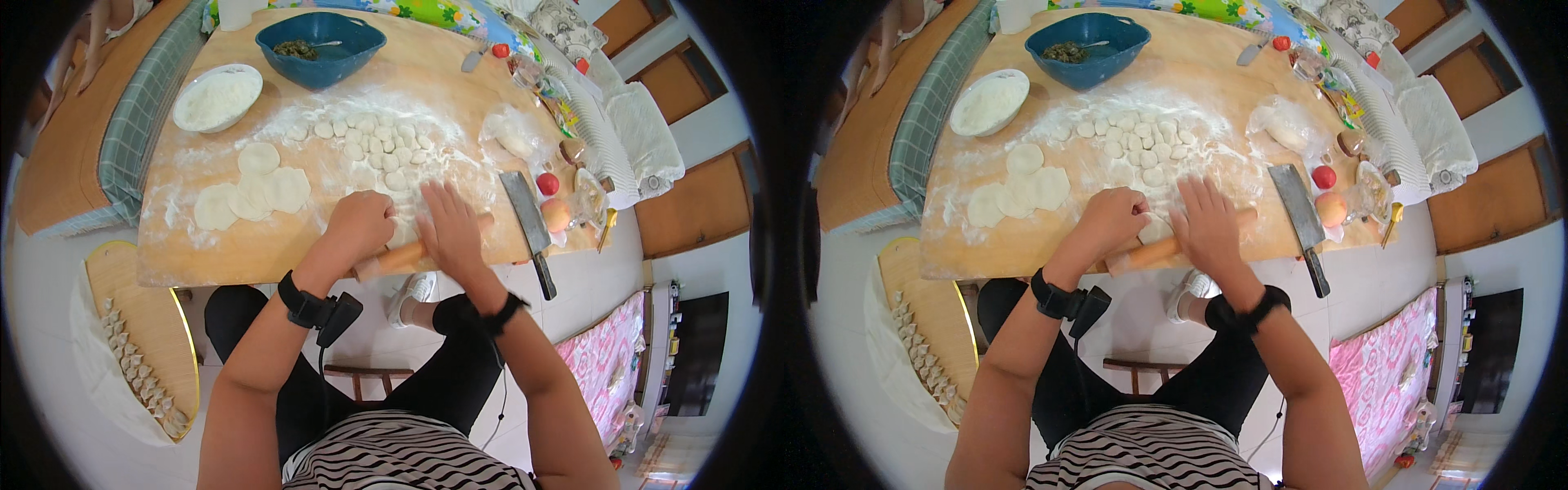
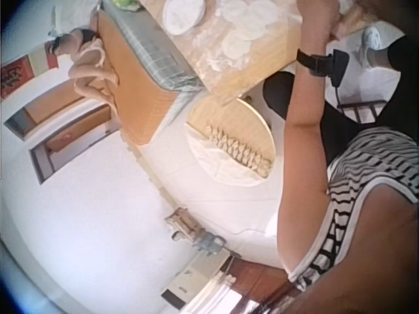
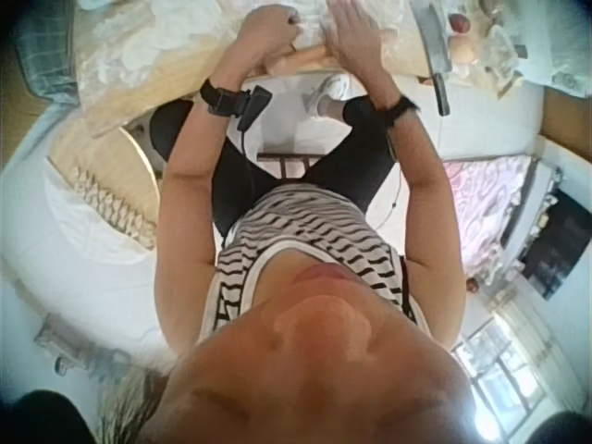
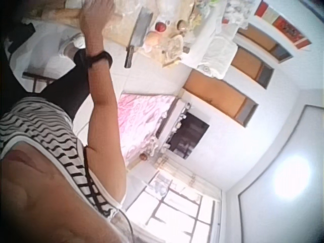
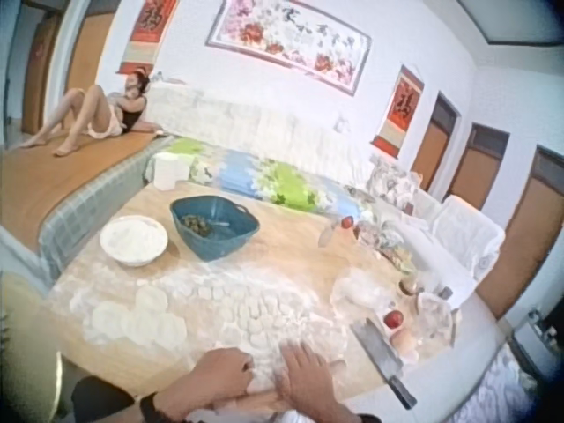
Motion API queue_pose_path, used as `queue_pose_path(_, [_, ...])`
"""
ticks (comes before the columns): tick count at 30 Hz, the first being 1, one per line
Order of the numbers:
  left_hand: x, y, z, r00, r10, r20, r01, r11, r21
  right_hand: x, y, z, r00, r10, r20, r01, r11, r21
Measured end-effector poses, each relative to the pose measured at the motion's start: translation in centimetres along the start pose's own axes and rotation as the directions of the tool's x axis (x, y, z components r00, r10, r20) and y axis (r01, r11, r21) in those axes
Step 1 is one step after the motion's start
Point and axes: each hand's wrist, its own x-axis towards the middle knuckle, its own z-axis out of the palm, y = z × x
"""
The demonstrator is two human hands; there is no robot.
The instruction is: The person prepares small pieces of dough, rolls them into flat circles using a rolling pin, and then fills each wrapper with a green vegetable mixture using a spoon before folding and sealing them.
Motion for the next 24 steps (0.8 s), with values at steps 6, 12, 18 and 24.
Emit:
queue_pose_path(6, [-0.7,1.6,-1.8,0.978,-0.066,0.2,0.071,0.997,-0.018,-1.4,0.4,0.1,1.0,0.005,-0.019,-0.004,1.0,0.031])
queue_pose_path(12, [0.0,2.0,-1.9,0.985,-0.073,0.157,0.059,0.994,0.09,3.2,0.4,1.1,0.996,0.083,-0.028,-0.083,0.996,-0.013])
queue_pose_path(18, [-0.4,0.0,-1.3,0.992,-0.073,0.101,0.083,0.992,-0.094,-3.4,-1.3,-2.0,0.999,0.04,0.018,-0.04,0.999,0.036])
queue_pose_path(24, [-0.3,1.7,-1.2,0.995,-0.015,0.094,-0.007,0.974,0.227,2.8,0.2,1.5,0.995,0.05,-0.088,-0.056,0.996,-0.065])
